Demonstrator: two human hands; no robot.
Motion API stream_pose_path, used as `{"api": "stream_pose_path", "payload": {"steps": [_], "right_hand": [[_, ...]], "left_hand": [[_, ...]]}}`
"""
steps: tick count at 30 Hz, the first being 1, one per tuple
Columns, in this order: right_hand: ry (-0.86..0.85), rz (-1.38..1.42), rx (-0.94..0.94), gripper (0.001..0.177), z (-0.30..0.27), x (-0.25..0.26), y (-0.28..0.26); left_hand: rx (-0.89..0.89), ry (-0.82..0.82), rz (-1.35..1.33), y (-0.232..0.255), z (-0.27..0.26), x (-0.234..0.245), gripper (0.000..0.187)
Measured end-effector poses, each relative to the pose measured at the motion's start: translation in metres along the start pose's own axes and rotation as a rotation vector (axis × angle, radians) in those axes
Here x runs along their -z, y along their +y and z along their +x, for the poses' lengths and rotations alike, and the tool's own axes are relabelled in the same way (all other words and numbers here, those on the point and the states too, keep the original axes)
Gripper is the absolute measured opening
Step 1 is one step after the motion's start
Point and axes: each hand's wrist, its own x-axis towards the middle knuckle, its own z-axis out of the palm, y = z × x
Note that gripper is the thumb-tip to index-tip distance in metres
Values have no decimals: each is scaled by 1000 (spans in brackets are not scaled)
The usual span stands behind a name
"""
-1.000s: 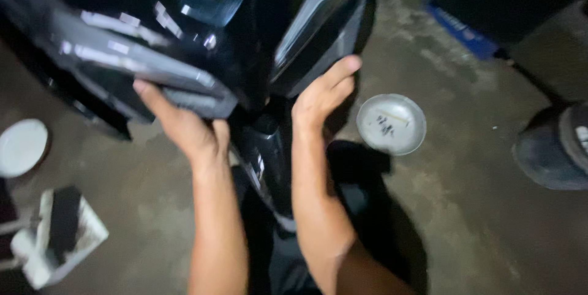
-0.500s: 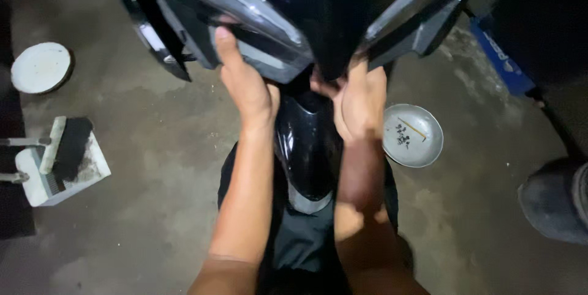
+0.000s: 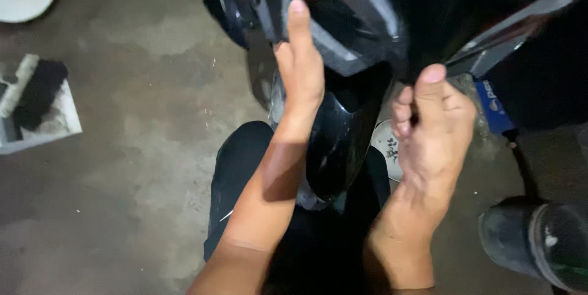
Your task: The person uses a screwdriver and a flashlight to remove screws from the front wheel area of a scooter, then uses their hands to detach and reattach the front plastic fairing panel.
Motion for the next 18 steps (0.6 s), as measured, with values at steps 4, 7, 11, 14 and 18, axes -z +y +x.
{"api": "stream_pose_path", "payload": {"steps": [4,7,11,14,18], "right_hand": [[42,48,13,50,2,4,16],[32,10,88,53,6,9,24],[135,-385,378,53,3,19,35],[127,-627,864,65,23,29,46],[279,-914,1108,75,56,44,57]], "left_hand": [[-128,-41,-87,-2,-1,1,41],[-219,-92,-149,2,0,-1,38],[-170,-80,-173,7,0,-2,38],[-77,-62,-63,12,0,0,44],[-221,-17,200,36,-34,6,52]]}}
